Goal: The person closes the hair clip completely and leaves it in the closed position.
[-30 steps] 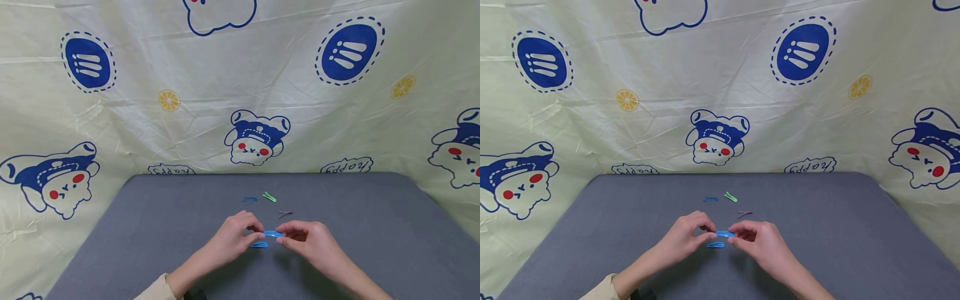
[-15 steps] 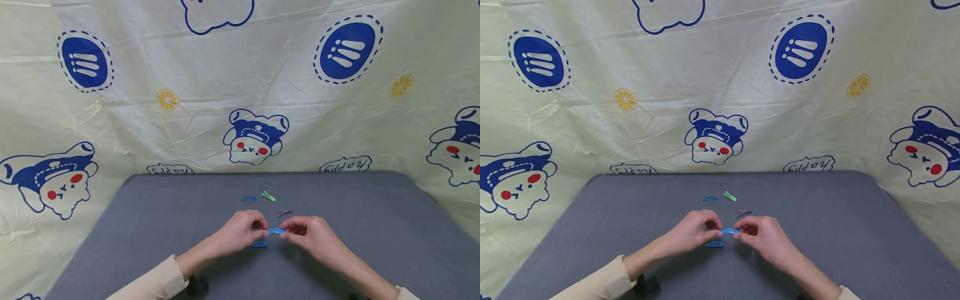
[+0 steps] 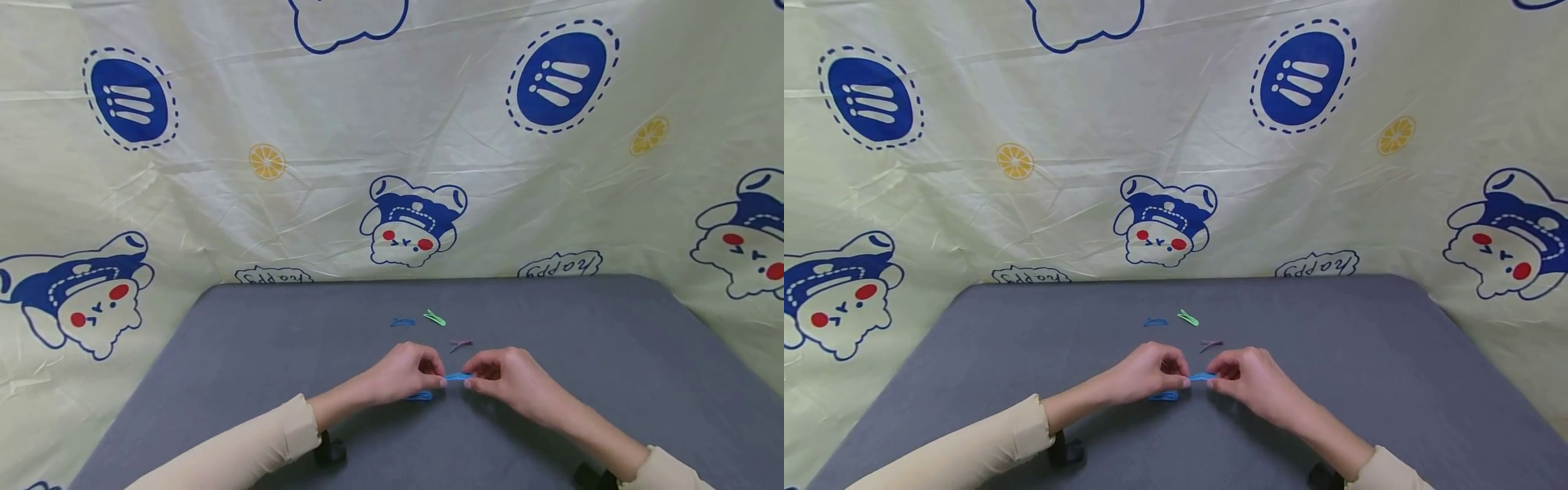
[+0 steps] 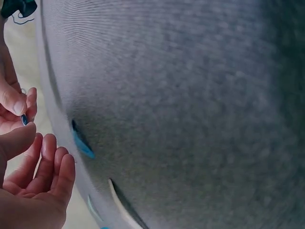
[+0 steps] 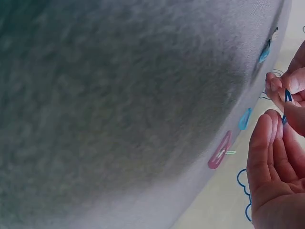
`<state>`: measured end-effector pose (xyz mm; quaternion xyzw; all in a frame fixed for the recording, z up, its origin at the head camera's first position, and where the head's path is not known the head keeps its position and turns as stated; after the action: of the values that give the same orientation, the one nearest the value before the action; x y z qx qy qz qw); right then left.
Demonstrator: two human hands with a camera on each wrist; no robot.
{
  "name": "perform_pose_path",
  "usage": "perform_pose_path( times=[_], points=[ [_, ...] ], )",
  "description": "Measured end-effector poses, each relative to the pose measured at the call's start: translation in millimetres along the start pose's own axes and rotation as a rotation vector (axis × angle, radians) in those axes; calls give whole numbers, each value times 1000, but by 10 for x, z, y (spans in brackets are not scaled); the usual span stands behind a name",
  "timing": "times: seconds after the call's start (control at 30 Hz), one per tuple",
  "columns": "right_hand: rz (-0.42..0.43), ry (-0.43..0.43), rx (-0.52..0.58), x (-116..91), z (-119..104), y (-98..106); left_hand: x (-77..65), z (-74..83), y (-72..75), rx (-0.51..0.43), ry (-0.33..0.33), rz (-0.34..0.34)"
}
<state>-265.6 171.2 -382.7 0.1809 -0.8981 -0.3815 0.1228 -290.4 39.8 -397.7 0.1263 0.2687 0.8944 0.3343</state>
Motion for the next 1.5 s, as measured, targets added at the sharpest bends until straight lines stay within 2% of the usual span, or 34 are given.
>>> perform_pose_path(
  times=[0.27, 0.63, 1.03, 1.3, 1.5],
  points=[
    [-91, 5, 52, 28, 92, -90, 36, -50, -86, -4, 5, -44],
    [-141, 18, 57, 49, 203, -137, 66, -71, -164, 88, 21, -23],
    [-153, 3, 72, 65, 275, -173, 77, -79, -179, 98, 50, -7],
    [-137, 42, 9, 79, 230, -162, 66, 9, -176, 191, 3, 7],
    [-156, 50, -6, 78, 233, -182, 59, 5, -193, 211, -7, 10]
  ],
)
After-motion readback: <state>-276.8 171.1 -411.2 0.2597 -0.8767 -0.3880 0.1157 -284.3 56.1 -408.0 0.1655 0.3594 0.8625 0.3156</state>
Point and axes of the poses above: each hand's wrist, its own x-axis towards the middle knuckle, its own y-axis out of the back of the hand, z = x × y, the point moved 9 cm from there along x, towards the middle knuckle, and after that the axes turned 4 degrees about -x, right-handed, at the moved point
